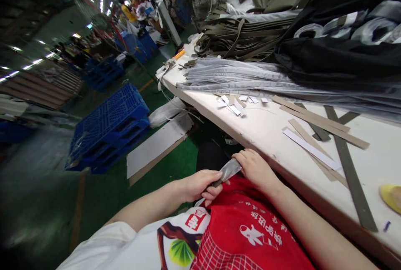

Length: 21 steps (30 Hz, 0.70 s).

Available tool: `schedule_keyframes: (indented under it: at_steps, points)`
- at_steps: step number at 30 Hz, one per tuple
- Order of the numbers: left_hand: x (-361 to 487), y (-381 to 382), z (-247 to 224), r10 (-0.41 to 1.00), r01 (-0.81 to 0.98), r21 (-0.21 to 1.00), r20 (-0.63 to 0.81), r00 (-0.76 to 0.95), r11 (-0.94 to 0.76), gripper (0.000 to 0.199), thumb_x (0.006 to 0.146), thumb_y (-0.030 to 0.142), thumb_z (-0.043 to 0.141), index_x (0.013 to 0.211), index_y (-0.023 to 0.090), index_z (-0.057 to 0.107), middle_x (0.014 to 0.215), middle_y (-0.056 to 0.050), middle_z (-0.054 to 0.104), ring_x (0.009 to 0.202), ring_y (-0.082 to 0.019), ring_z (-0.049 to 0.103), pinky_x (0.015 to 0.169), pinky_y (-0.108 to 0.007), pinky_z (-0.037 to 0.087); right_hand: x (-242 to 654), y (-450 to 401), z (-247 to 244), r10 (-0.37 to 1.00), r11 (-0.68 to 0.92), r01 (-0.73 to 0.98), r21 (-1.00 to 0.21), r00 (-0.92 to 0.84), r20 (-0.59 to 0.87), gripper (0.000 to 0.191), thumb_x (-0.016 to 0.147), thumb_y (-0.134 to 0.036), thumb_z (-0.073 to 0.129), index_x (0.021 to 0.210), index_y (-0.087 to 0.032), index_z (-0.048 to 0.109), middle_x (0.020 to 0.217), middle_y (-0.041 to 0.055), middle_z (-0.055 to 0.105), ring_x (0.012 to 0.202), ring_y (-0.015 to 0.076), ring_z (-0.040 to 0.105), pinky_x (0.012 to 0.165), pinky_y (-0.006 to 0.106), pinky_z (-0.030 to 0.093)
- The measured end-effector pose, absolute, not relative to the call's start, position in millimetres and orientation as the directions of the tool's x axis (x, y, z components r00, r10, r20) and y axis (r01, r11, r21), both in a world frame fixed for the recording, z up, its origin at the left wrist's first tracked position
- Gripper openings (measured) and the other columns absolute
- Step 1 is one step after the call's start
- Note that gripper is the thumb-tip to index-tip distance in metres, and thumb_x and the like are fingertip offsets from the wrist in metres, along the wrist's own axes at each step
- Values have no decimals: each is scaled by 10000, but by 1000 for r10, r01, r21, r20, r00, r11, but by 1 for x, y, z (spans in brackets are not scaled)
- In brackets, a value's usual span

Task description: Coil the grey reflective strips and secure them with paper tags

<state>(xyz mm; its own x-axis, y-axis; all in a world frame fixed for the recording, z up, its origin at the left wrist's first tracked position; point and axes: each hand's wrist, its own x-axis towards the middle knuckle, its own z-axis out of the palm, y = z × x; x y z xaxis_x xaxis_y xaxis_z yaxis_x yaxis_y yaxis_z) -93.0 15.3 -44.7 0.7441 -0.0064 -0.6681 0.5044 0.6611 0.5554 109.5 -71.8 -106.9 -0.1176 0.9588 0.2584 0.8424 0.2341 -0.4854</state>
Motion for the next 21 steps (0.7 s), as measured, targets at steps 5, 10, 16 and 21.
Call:
schedule_keyframes:
  at_steps: [5,10,16,21]
  points:
    - [-83,21,-39,-53,426,549,-568,822,719,384,946,461,456,1033,122,616,486,105,282,369,-61,200,405,-182,411,110,-73,-104,982,183,762,-621,-111,154,292,868,-102,409,1028,-170,643,995,96,709,927,232,647,881,400,508]
    - [-74,26,-38,-113,471,449,-622,775,760,358,984,429,370,976,156,601,516,89,299,374,-56,182,384,-145,307,115,-74,-101,974,174,836,-521,-68,217,376,829,-45,394,1110,-142,625,1009,117,707,927,251,645,887,426,507]
    - [-72,26,-35,-172,554,392,-683,710,734,352,1003,390,342,1000,152,601,522,89,272,385,-60,146,371,-143,186,118,-74,-108,956,259,895,-362,-186,225,362,857,-34,426,1169,-88,602,1067,158,705,951,274,662,927,439,498]
    - [-68,25,-36,-165,537,357,-697,698,764,406,1007,412,324,961,132,615,529,82,275,393,-64,172,378,-157,196,107,-74,-105,945,294,880,-374,-210,249,366,868,-47,427,1191,-97,592,1093,150,706,958,264,668,960,448,488]
